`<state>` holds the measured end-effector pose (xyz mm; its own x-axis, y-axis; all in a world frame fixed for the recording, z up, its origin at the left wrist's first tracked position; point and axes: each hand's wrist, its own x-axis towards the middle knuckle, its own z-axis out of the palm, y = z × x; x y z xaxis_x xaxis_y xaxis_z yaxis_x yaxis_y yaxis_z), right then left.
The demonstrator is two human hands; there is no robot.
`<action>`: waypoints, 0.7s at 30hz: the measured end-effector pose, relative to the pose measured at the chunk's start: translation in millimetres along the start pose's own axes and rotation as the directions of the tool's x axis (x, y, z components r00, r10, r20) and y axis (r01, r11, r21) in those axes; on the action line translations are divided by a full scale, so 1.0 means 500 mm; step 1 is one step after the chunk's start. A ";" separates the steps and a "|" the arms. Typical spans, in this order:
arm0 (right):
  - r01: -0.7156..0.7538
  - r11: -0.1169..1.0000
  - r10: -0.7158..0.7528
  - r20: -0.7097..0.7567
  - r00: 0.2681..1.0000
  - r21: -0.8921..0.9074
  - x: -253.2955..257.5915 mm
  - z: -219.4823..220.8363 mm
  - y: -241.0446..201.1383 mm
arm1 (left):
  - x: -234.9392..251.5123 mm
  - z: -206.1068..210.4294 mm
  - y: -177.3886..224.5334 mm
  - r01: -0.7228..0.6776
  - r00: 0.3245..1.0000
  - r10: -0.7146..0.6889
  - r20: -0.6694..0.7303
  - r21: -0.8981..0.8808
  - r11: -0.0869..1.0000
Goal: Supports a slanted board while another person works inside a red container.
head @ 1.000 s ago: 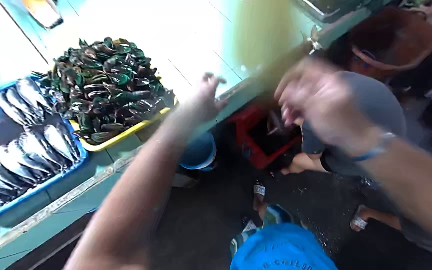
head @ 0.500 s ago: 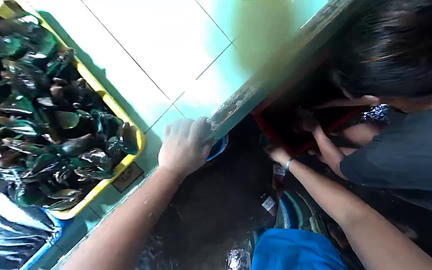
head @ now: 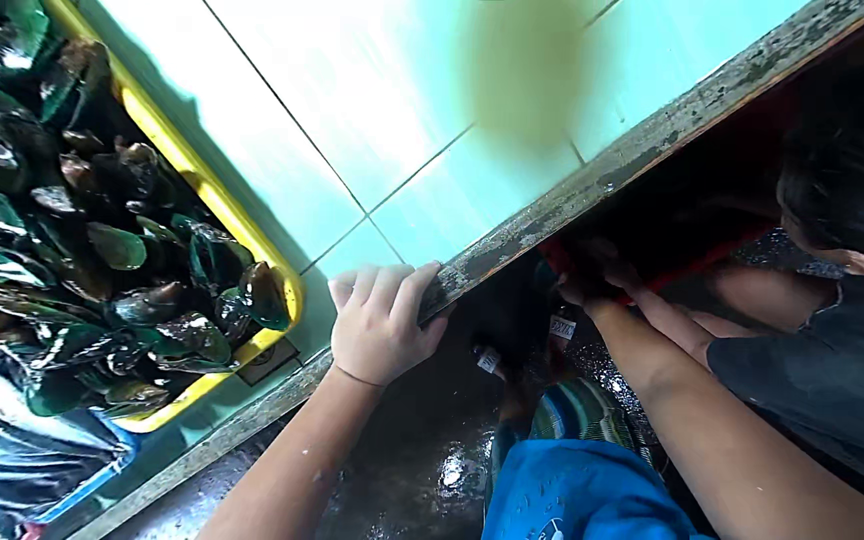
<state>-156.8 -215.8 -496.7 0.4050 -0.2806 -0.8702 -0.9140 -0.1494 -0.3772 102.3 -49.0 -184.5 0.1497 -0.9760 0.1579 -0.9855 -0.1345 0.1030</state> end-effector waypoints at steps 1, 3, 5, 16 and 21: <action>0.010 1.000 -0.010 -0.011 1.000 0.005 0.006 0.008 0.004 | 0.000 0.001 -0.001 0.001 1.000 -0.001 -0.001 0.004 1.000; -0.018 0.999 0.016 0.049 0.999 0.030 0.015 0.015 -0.001 | 0.000 0.003 -0.006 -0.006 1.000 0.006 -0.005 0.006 1.000; -0.052 0.997 0.048 0.072 0.996 0.061 0.038 0.063 0.028 | -0.004 0.004 -0.004 -0.011 1.000 0.011 0.007 -0.003 1.000; -0.086 0.990 0.089 -0.022 0.996 0.116 -0.002 0.044 0.069 | -0.003 0.003 -0.009 -0.016 1.000 0.016 0.007 0.024 1.000; -0.129 0.989 0.134 -0.082 0.988 0.066 -0.014 0.029 0.082 | 0.000 0.001 -0.004 -0.026 1.000 0.027 -0.013 0.026 0.999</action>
<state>-197.7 -206.3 -510.5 0.2791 -0.3745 -0.8842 -0.9582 -0.0488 -0.2817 104.2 -48.7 -185.1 0.1242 -0.9771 0.1729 -0.9909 -0.1129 0.0736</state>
